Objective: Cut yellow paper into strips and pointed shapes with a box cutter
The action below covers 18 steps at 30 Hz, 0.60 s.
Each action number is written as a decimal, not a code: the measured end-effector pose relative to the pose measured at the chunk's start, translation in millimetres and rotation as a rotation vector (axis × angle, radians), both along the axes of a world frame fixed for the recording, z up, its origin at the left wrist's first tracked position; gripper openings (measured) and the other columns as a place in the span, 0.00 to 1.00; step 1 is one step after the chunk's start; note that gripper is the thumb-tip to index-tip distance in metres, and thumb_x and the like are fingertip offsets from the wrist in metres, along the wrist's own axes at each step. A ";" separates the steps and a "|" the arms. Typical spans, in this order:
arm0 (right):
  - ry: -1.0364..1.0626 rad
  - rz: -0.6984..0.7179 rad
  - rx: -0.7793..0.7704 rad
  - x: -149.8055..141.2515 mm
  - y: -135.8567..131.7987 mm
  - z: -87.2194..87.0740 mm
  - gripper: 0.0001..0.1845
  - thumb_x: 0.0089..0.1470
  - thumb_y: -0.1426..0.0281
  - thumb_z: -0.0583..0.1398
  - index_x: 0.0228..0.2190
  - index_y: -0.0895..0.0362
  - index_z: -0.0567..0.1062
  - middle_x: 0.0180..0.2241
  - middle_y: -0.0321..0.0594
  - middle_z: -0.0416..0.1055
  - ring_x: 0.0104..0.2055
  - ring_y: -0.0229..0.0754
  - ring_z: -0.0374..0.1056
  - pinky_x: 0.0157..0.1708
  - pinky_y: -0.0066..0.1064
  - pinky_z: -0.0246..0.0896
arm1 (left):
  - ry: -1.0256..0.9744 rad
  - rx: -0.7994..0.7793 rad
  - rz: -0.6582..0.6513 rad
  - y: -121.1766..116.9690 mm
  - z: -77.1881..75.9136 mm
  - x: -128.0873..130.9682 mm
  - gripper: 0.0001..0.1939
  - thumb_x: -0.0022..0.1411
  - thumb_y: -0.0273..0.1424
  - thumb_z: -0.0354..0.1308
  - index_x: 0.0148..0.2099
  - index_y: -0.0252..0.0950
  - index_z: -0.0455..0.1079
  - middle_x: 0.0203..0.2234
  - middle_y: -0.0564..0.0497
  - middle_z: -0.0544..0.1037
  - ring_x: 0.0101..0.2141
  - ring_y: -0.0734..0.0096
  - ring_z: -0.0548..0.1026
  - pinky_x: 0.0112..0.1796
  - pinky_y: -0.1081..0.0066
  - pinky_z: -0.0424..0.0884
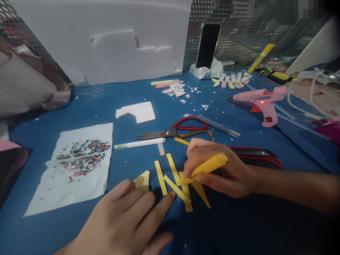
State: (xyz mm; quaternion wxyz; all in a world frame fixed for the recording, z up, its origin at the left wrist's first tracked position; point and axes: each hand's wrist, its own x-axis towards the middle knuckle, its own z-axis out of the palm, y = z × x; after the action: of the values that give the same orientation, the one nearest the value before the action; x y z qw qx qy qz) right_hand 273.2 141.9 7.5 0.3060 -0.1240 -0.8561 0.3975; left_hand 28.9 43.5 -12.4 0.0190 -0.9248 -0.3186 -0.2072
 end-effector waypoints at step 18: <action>0.012 -0.047 0.029 0.4 -1.4 -1.2 0.13 0.63 0.66 0.53 0.35 0.61 0.73 0.29 0.39 0.71 0.31 0.36 0.60 0.37 0.33 0.57 | -0.030 -0.003 0.030 -1.1 4.4 -0.3 0.17 0.70 0.32 0.46 0.53 0.28 0.69 0.28 0.51 0.73 0.30 0.68 0.69 0.35 0.64 0.58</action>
State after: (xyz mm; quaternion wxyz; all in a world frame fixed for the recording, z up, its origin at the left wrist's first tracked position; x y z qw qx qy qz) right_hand 273.6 140.5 6.3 0.3222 -0.1370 -0.8568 0.3787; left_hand 28.6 42.3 -8.1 0.0158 -0.9166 -0.3331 -0.2204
